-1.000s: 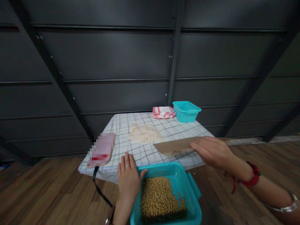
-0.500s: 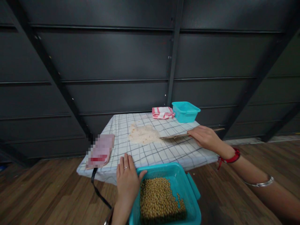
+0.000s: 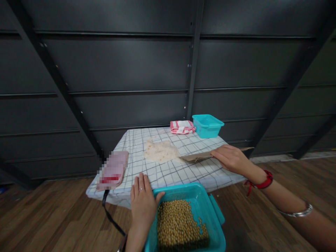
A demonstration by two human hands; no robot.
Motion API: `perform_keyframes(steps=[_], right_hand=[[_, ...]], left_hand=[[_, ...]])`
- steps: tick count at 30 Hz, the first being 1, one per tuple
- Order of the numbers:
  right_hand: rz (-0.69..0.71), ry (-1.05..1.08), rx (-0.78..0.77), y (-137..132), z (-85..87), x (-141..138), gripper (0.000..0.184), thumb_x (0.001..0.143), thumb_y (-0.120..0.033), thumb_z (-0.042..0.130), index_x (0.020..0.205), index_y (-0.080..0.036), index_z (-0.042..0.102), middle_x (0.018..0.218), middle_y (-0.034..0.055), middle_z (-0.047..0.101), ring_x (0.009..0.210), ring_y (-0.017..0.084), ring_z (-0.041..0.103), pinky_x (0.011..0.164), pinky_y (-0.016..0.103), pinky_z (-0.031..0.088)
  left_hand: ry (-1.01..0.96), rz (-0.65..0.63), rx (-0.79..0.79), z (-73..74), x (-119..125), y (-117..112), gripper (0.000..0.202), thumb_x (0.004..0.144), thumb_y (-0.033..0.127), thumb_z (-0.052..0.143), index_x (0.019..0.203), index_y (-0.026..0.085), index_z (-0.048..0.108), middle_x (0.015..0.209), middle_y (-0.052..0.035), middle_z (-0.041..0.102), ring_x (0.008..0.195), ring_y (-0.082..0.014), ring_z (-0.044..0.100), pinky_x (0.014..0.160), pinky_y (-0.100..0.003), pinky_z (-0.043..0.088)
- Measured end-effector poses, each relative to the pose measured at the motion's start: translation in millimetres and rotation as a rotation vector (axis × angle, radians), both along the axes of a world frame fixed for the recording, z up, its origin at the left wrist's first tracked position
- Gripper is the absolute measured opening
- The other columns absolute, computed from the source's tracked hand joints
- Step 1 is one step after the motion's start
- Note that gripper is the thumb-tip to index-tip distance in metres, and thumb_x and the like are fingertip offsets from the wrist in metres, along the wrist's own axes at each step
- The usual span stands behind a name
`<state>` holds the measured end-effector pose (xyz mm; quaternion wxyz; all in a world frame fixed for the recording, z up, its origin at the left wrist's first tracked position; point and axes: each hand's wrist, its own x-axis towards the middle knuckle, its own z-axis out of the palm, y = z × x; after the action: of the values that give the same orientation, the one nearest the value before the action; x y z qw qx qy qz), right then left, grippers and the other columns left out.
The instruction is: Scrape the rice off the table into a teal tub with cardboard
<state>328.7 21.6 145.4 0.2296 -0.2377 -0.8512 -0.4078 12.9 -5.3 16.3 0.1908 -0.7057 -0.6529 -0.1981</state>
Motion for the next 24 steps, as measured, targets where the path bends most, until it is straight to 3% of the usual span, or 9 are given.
perform_keyframes(steps=[8, 24], right_hand=[[0.047, 0.020, 0.026, -14.0, -4.7, -1.6, 0.027, 0.078, 0.002, 0.038, 0.094, -0.013, 0.053, 0.075, 0.0069, 0.066, 0.070, 0.016, 0.061, 0.068, 0.030, 0.050], [-0.008, 0.079, 0.011, -17.6, -3.4, 17.1, 0.030, 0.078, 0.000, 0.037, 0.096, -0.016, 0.055, 0.076, 0.0062, 0.067, 0.069, 0.016, 0.064, 0.066, 0.028, 0.053]], left_hand=[[0.002, -0.016, 0.066, -2.8, -1.2, 1.7, 0.078, 0.079, 0.062, 0.032, 0.120, -0.003, 0.047, 0.126, -0.0265, 0.049, 0.117, -0.0369, 0.043, 0.094, -0.049, 0.035], [0.061, 0.020, 0.017, 2.9, 1.0, -0.9, 0.073, 0.080, 0.058, 0.036, 0.120, -0.001, 0.048, 0.127, -0.0251, 0.049, 0.118, -0.0357, 0.043, 0.094, -0.048, 0.036]])
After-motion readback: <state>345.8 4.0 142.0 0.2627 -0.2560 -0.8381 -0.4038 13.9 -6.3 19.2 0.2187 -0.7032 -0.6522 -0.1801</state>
